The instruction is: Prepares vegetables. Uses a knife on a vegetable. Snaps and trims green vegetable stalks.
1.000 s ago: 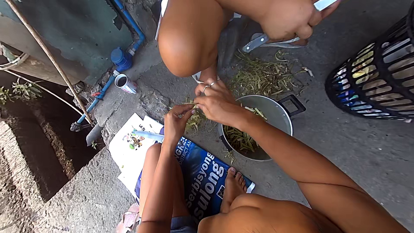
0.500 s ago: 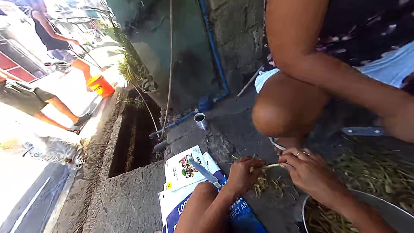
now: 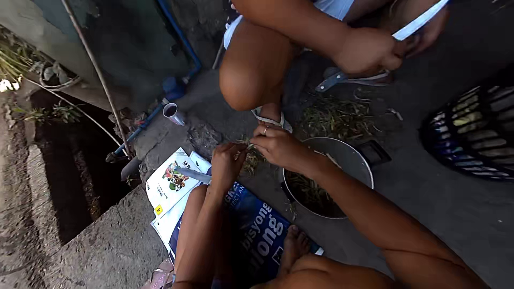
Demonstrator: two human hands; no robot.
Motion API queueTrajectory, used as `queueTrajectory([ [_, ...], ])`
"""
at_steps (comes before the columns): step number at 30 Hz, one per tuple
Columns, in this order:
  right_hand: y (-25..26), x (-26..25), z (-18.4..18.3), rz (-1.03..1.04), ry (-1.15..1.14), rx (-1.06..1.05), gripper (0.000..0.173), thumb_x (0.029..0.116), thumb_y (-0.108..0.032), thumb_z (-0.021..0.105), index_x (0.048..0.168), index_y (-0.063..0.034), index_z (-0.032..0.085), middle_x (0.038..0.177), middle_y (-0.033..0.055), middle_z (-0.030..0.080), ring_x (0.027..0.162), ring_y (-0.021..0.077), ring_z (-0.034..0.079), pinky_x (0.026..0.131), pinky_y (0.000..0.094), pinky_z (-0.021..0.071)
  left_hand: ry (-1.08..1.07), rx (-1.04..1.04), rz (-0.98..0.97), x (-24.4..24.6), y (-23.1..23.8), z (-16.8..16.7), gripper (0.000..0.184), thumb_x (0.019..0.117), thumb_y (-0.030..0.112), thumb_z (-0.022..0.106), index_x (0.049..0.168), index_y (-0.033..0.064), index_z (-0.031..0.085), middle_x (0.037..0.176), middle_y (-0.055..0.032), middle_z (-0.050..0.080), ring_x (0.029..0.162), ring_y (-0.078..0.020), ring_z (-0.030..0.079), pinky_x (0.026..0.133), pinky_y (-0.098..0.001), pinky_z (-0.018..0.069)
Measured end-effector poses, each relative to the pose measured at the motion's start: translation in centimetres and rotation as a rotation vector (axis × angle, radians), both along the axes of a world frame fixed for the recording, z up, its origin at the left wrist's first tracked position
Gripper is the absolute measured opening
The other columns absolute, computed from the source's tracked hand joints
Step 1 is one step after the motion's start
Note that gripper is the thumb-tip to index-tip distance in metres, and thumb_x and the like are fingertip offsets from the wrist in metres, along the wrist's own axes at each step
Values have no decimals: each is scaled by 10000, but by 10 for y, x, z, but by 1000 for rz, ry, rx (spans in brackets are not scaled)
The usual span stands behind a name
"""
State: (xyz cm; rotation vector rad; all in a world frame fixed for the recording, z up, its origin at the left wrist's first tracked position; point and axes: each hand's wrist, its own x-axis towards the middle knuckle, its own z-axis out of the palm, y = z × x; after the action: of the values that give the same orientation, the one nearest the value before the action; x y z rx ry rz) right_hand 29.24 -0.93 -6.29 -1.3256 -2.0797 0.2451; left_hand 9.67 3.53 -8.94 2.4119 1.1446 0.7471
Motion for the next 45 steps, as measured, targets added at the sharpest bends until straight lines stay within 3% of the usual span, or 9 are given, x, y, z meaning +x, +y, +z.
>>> queueTrajectory([
  [10,6,-8,-11,15,-129,-48,94,917,17,661,953,34,746,988,197,678,987,366,667,867,459,565,41,124,-24,3,-3,4,129,932,148,715,993,69,797,987,-108,755,1017,-310,697,955,-529,506],
  [14,9,-3,-15,5,187,-127,117,938,-19,650,969,2,761,969,159,690,906,289,678,825,442,567,-99,115,6,3,-3,-2,140,939,146,695,995,74,800,1000,-89,755,1031,-265,690,972,-491,497],
  [21,8,-12,-12,-132,896,-390,44,942,-29,703,951,-13,743,838,30,686,668,47,584,624,211,502,-396,40,116,14,-9,-3,136,953,145,693,983,60,795,1012,-59,756,1033,-154,682,965,-362,506],
  [26,9,-22,-6,-192,1379,-593,76,961,16,660,944,-16,728,760,5,668,645,55,595,638,208,527,-406,73,137,16,-10,-3,136,951,163,706,987,70,798,1012,-44,756,1035,-151,676,984,-367,491],
  [32,9,-9,6,-247,1602,-581,119,999,-1,602,981,-41,713,806,0,673,657,43,607,658,182,541,-297,97,35,3,-11,-12,150,957,162,686,986,78,807,1005,-48,762,1011,-172,685,1010,-423,467],
  [36,3,15,7,-237,1454,-372,117,1008,-62,611,1011,-96,723,855,-31,693,705,30,619,689,186,544,-268,63,47,-8,-7,-17,148,957,150,682,983,70,804,1001,-63,760,1012,-194,687,1005,-433,474],
  [39,-9,51,11,-262,916,-219,93,969,-60,658,1025,-93,725,853,-32,679,692,28,607,650,191,537,-285,12,77,-13,-5,-18,150,959,134,675,998,50,793,1019,-84,755,1032,-204,685,990,-425,489],
  [42,-24,78,28,-279,82,-489,83,924,-94,758,977,-33,775,937,140,707,828,283,680,778,501,568,-310,-31,93,-12,-4,-17,155,961,142,680,1021,40,781,1019,-92,750,1035,-197,682,965,-403,500],
  [45,-22,66,19,-211,-139,-664,165,943,-183,756,1011,-36,787,974,178,718,953,358,679,883,580,522,-341,-76,82,-9,-6,-14,157,966,143,677,1045,40,765,1031,-83,743,1037,-149,683,951,-337,518],
])
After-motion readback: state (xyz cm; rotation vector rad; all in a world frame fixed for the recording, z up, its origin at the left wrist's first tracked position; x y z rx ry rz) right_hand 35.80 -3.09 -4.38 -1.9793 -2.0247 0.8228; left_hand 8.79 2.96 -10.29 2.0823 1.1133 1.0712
